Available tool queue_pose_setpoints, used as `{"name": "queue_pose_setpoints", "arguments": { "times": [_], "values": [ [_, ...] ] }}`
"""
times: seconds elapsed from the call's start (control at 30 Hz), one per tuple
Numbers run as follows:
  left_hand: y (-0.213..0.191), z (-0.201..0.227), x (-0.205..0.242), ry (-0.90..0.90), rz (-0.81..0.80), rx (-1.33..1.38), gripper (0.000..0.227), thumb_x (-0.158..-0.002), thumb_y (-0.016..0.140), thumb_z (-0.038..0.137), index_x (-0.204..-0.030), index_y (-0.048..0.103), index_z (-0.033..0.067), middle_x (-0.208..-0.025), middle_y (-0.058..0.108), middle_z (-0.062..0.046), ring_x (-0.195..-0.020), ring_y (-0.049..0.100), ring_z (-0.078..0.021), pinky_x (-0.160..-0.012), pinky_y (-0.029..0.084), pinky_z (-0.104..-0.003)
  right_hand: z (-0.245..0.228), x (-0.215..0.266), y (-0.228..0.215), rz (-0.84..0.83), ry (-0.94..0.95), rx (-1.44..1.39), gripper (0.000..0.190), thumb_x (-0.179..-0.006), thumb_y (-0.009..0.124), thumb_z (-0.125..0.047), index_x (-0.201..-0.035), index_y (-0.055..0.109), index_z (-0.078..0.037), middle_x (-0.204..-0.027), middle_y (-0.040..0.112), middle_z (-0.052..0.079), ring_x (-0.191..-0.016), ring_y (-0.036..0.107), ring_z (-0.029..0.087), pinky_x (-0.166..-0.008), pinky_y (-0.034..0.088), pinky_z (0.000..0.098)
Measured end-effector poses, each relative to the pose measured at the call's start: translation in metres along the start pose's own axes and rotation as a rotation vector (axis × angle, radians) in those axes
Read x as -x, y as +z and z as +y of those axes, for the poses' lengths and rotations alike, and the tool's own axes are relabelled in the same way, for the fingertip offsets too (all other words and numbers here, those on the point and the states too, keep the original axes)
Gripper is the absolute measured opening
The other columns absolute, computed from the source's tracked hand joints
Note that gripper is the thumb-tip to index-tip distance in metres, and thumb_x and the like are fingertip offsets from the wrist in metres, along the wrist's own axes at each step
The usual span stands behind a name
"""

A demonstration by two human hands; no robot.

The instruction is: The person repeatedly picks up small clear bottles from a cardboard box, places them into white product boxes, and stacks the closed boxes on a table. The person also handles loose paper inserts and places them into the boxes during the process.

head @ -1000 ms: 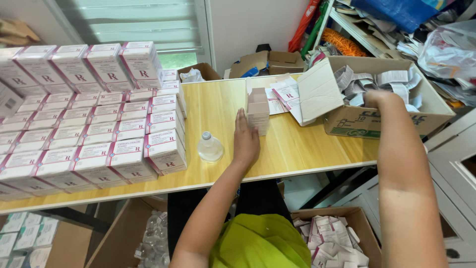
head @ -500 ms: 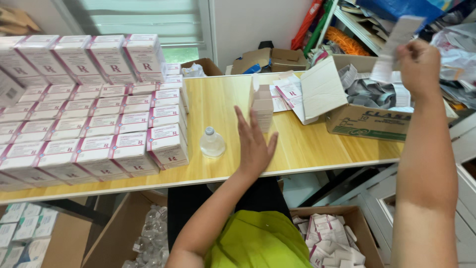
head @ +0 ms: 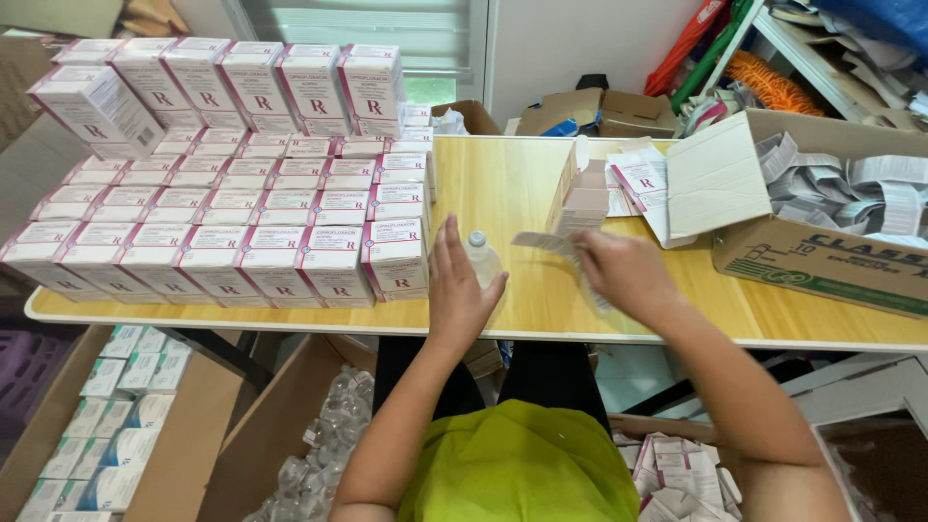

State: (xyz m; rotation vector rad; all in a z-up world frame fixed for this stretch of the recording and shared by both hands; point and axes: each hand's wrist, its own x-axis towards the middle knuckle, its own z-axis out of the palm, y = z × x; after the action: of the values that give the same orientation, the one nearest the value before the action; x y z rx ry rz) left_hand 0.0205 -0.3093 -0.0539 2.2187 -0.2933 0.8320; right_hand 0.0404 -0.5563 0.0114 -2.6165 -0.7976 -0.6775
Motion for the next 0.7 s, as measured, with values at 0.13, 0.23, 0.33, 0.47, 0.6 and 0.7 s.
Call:
{"name": "queue_pose_setpoints", "arguments": {
  "times": [0.13,0.23,0.33,0.47,0.6,0.7],
  "values": [
    [0.010,0.005,-0.005,-0.243,-0.147,-0.078,0.114,-0.069,0.093,0.037,-0.153,0.021,0.0107,-0.140,0.029,-0.033,-0.127,0.038,-0.0498,-0.104,0.042,-0.056,-0.016,-0.006,0.039,-0.120,0.118,0.070,0.019,-0.095,0.065,-0.024,-0.109,0.073,-0.014,-0.078,0.073,0.015,-0.069,0.071,0.036,-0.064,0.056,0.0479],
    [0.018,0.004,-0.007,-0.281,-0.188,-0.064,0.107,-0.074,0.089,0.035,-0.156,0.023,0.0142,-0.136,0.036,-0.025,-0.128,0.041,-0.0439,-0.105,0.046,-0.053,-0.015,-0.001,0.053,-0.120,0.102,0.104,0.018,-0.093,0.065,-0.023,-0.107,0.071,-0.012,-0.081,0.074,0.015,-0.070,0.071,0.036,-0.064,0.056,0.0485],
    [0.017,-0.002,-0.008,-0.129,-0.184,0.096,0.108,-0.075,0.084,0.022,-0.162,0.021,0.0113,-0.136,0.041,-0.021,-0.128,0.045,-0.0414,-0.107,0.046,-0.052,-0.008,0.004,0.053,-0.107,0.099,0.076,0.018,-0.093,0.065,-0.022,-0.107,0.070,-0.011,-0.083,0.074,0.014,-0.071,0.071,0.036,-0.064,0.056,0.0478],
    [0.016,0.000,0.000,-0.001,-0.166,0.186,0.115,-0.062,0.089,0.020,-0.155,0.022,0.0101,-0.136,0.042,-0.028,-0.122,0.046,-0.0448,-0.100,0.044,-0.051,0.000,0.007,0.046,-0.132,0.116,0.105,0.017,-0.094,0.065,-0.022,-0.107,0.070,-0.012,-0.087,0.074,0.013,-0.075,0.071,0.035,-0.066,0.056,0.0474],
    [0.019,0.003,-0.001,-0.228,-0.336,0.140,0.098,-0.081,0.079,0.025,-0.160,0.022,0.0177,-0.132,0.052,-0.021,-0.126,0.055,-0.0355,-0.112,0.046,-0.044,0.000,0.006,0.040,-0.097,0.093,0.064,0.017,-0.092,0.066,-0.020,-0.106,0.072,-0.012,-0.090,0.074,0.012,-0.077,0.071,0.035,-0.067,0.056,0.0464],
    [0.018,-0.002,-0.005,-0.190,-0.470,0.456,0.102,-0.078,0.066,0.023,-0.167,0.017,0.0185,-0.152,0.050,-0.017,-0.140,0.052,-0.0375,-0.121,0.043,-0.047,-0.002,0.003,0.037,-0.080,0.056,0.002,0.018,-0.089,0.067,-0.016,-0.105,0.075,-0.013,-0.094,0.074,0.010,-0.078,0.071,0.034,-0.068,0.056,0.0455]
  ]
}}
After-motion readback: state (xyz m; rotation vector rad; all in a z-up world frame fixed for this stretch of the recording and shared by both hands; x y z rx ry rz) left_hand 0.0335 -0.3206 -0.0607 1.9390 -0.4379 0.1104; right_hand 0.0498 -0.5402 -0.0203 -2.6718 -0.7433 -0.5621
